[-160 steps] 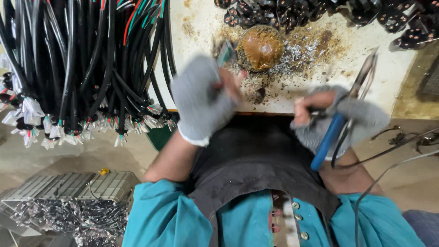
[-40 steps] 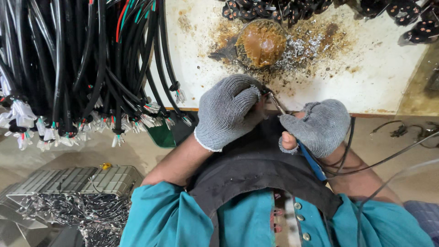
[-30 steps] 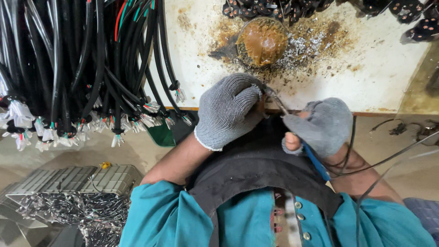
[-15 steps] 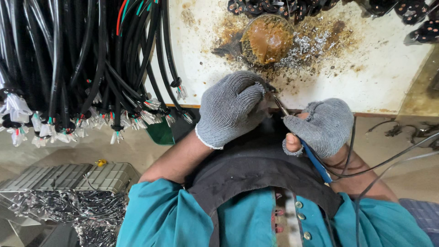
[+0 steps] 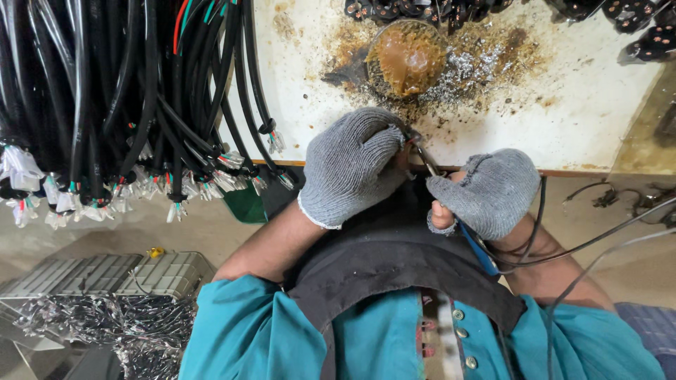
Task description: The person solders the ends of red and black wires, dipping the stripped wire tips into a flux container and applying the heated soldering iron to tin the wire ends. They handle one wire assembly at a time, working through a batch of prepared cable harnesses on the workbench.
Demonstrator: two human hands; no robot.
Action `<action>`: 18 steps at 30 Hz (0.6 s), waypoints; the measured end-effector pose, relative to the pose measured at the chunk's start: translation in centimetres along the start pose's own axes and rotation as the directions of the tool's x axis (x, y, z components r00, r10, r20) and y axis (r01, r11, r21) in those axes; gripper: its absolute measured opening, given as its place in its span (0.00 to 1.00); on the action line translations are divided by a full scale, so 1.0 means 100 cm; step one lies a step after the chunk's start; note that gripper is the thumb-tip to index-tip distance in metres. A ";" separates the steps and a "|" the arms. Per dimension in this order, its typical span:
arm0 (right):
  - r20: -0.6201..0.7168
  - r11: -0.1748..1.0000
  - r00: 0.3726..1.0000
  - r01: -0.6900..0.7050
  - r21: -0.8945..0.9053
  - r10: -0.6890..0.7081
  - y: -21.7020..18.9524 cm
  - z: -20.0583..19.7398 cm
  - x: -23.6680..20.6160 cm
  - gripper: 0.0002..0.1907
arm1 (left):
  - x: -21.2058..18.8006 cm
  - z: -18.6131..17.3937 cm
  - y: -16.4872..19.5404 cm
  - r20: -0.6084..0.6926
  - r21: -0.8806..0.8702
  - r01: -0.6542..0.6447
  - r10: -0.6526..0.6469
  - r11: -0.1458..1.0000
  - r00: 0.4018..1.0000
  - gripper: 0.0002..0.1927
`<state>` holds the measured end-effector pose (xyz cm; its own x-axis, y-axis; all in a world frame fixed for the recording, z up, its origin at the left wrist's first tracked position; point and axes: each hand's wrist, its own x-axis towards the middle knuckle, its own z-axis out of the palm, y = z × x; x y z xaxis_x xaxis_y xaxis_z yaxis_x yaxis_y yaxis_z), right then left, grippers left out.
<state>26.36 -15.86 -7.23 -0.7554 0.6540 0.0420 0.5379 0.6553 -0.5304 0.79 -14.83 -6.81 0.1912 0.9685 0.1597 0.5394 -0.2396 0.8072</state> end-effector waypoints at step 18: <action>-0.108 0.998 0.994 -0.018 0.065 0.024 -0.003 -0.011 0.009 0.10 | 0.004 -0.001 -0.002 0.041 -0.011 0.024 -0.023 1.000 0.999 0.10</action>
<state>25.95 -15.05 -6.13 -0.6971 0.7068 0.1202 0.5256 0.6178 -0.5849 0.66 -14.39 -6.84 0.2119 0.9702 0.1175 0.5349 -0.2157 0.8169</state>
